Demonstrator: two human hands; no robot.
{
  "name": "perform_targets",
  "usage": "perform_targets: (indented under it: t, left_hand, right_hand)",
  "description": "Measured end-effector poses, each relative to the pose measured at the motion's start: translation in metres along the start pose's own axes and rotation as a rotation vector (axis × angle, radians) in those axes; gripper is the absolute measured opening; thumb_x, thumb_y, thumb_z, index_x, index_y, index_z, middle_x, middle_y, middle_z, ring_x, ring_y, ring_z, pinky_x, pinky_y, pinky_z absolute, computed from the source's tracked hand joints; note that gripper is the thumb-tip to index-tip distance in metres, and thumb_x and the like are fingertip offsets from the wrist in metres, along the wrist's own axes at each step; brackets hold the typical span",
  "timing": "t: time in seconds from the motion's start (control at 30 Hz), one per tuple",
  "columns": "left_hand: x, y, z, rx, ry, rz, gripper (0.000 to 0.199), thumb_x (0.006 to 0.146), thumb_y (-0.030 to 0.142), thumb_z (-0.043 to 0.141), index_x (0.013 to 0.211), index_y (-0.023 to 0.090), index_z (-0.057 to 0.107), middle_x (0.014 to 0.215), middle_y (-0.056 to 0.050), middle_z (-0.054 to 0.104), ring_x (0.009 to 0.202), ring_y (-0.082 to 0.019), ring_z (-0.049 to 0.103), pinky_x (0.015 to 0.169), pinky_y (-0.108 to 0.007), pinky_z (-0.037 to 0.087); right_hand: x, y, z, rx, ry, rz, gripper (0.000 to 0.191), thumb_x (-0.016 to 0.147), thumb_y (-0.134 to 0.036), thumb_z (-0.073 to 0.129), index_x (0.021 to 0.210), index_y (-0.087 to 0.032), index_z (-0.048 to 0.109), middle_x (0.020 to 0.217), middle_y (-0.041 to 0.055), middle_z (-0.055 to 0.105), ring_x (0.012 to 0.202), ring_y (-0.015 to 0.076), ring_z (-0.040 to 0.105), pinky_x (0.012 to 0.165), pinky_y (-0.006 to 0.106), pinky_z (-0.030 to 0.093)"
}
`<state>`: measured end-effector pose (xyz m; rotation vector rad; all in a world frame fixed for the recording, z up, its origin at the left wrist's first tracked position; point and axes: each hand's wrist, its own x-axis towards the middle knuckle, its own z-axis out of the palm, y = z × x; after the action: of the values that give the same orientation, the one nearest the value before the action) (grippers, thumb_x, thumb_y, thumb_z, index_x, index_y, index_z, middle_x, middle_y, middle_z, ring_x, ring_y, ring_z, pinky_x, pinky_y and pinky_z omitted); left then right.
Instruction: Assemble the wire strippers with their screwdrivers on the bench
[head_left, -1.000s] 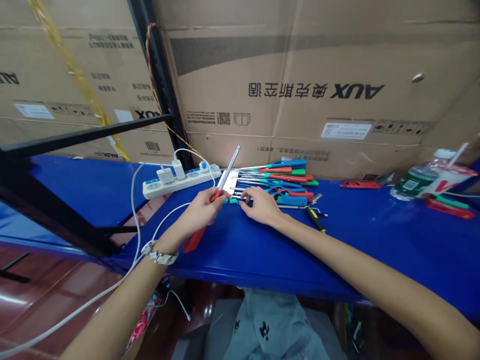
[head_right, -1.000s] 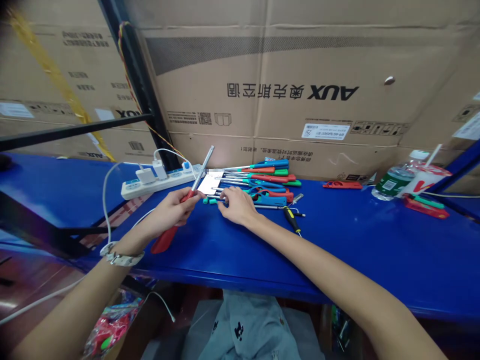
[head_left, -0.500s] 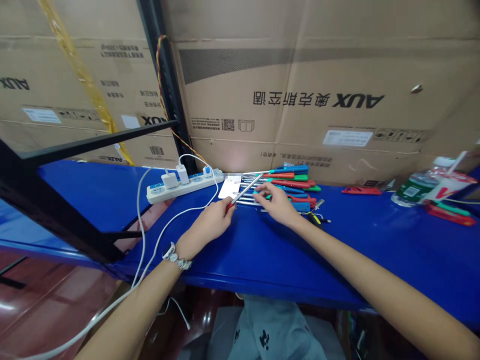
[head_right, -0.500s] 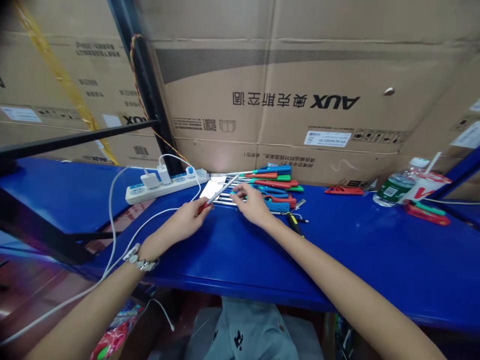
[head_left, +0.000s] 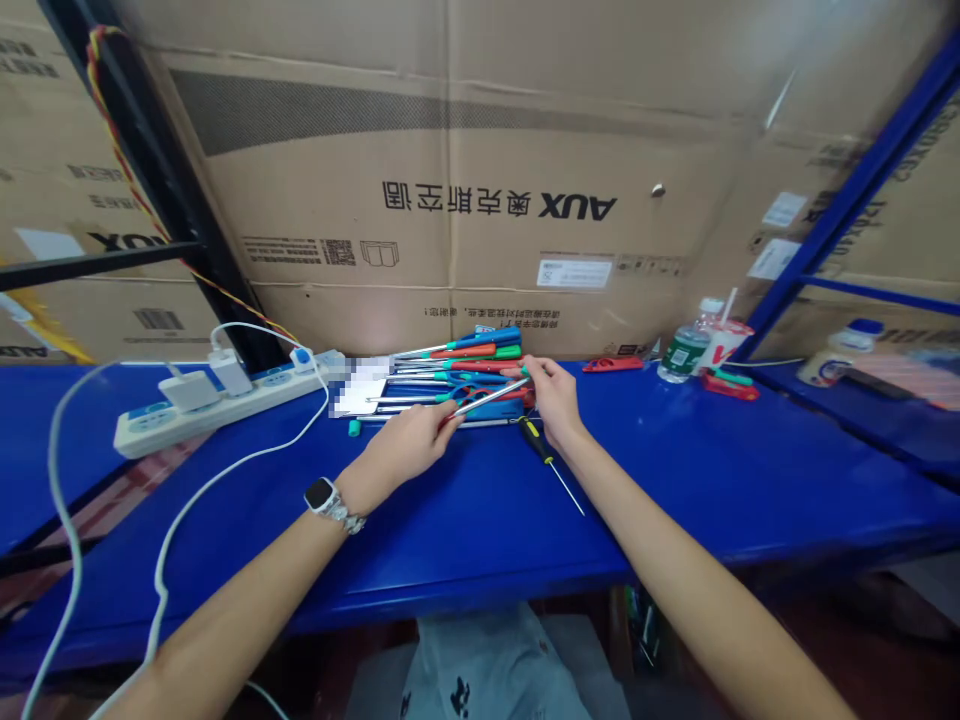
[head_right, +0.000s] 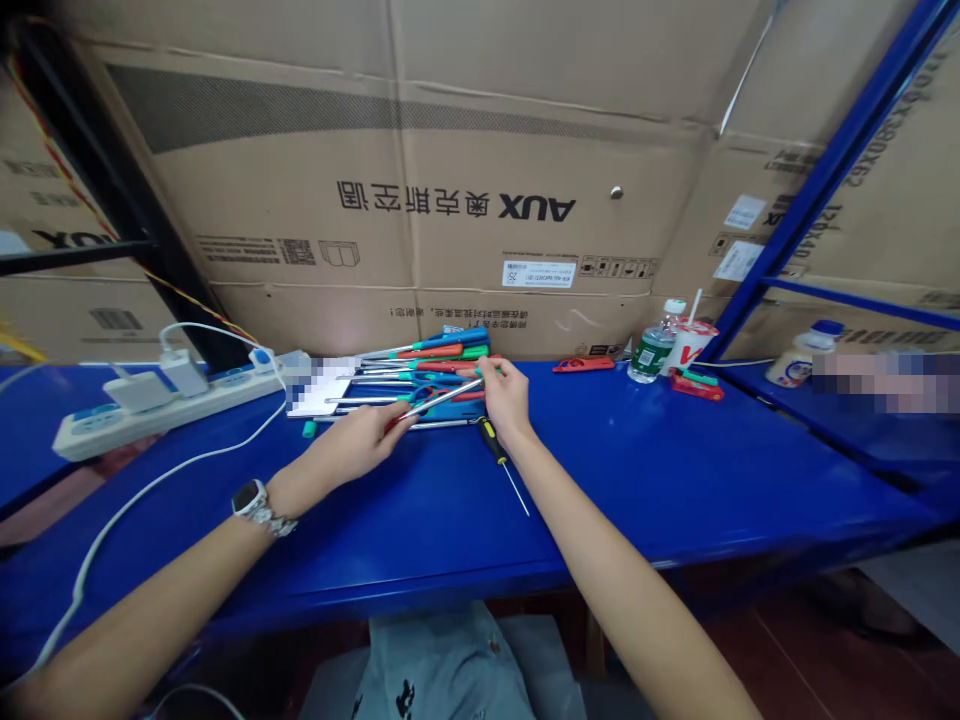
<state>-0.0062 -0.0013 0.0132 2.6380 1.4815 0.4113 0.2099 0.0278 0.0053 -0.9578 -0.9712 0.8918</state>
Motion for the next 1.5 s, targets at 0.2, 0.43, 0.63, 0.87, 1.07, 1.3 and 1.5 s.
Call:
perform_targets:
  t: [0.2, 0.43, 0.63, 0.87, 1.07, 1.3, 1.5]
  left_hand:
    - [-0.009, -0.001, 0.002, 0.0, 0.066, -0.04, 0.03, 0.106, 0.038, 0.037, 0.092, 0.021, 0.057, 0.063, -0.001, 0.058, 0.061, -0.022, 0.061, 0.055, -0.029, 0.025]
    - [-0.011, -0.006, 0.001, -0.063, 0.112, -0.026, 0.033, 0.105, 0.042, 0.035, 0.087, 0.022, 0.054, 0.06, 0.0, 0.056, 0.058, -0.021, 0.059, 0.055, -0.029, 0.026]
    - [-0.013, -0.003, -0.002, -0.005, 0.082, -0.048, 0.032, 0.105, 0.04, 0.034, 0.091, 0.022, 0.056, 0.063, -0.002, 0.058, 0.062, -0.023, 0.061, 0.056, -0.029, 0.028]
    - [-0.014, -0.008, -0.003, -0.058, 0.072, -0.028, 0.033, 0.104, 0.04, 0.037, 0.087, 0.021, 0.057, 0.063, -0.002, 0.059, 0.06, -0.021, 0.06, 0.057, -0.029, 0.03]
    - [-0.014, -0.011, -0.002, -0.107, 0.092, -0.011, 0.031, 0.104, 0.04, 0.038, 0.085, 0.022, 0.055, 0.062, 0.0, 0.056, 0.058, -0.02, 0.056, 0.056, -0.029, 0.027]
    - [-0.014, -0.012, -0.001, -0.116, 0.089, -0.008, 0.031, 0.104, 0.04, 0.038, 0.083, 0.022, 0.053, 0.061, 0.0, 0.054, 0.056, -0.019, 0.054, 0.056, -0.029, 0.027]
    - [-0.015, -0.013, -0.003, -0.065, 0.065, -0.018, 0.032, 0.104, 0.04, 0.037, 0.087, 0.022, 0.055, 0.064, -0.002, 0.058, 0.06, -0.02, 0.058, 0.057, -0.029, 0.03]
  right_hand:
    - [-0.01, -0.001, 0.008, 0.063, 0.004, -0.115, 0.035, 0.079, -0.054, 0.07, 0.088, -0.023, 0.055, 0.088, 0.008, 0.08, 0.083, 0.0262, 0.077, 0.06, 0.031, 0.054]
    - [-0.014, 0.003, 0.009, 0.02, -0.088, -0.183, 0.04, 0.081, -0.06, 0.069, 0.088, -0.024, 0.054, 0.086, 0.0071, 0.08, 0.089, 0.0254, 0.076, 0.072, 0.033, 0.056]
    - [-0.021, 0.003, 0.012, 0.015, -0.164, -0.123, 0.04, 0.079, -0.059, 0.072, 0.086, -0.024, 0.052, 0.087, 0.0058, 0.077, 0.087, 0.0215, 0.073, 0.059, 0.025, 0.047]
    - [-0.019, 0.003, 0.012, 0.071, -0.138, 0.006, 0.035, 0.069, -0.05, 0.079, 0.082, -0.023, 0.06, 0.069, -0.0059, 0.053, 0.058, 0.01, 0.046, 0.049, 0.021, 0.037]
    - [-0.02, -0.006, 0.011, 0.169, -0.267, 0.081, 0.039, 0.063, -0.047, 0.085, 0.077, -0.021, 0.059, 0.06, -0.0093, 0.038, 0.053, 0.0076, 0.035, 0.048, 0.022, 0.03]
    - [-0.016, -0.01, 0.004, 0.157, -0.285, 0.058, 0.052, 0.058, -0.048, 0.091, 0.073, -0.023, 0.047, 0.055, -0.011, 0.045, 0.045, 0.0045, 0.033, 0.044, 0.021, 0.022]
    - [-0.009, -0.015, -0.004, 0.045, -0.416, 0.092, 0.048, 0.06, -0.047, 0.091, 0.071, -0.021, 0.053, 0.052, -0.0108, 0.044, 0.044, 0.0042, 0.032, 0.043, 0.02, 0.018]
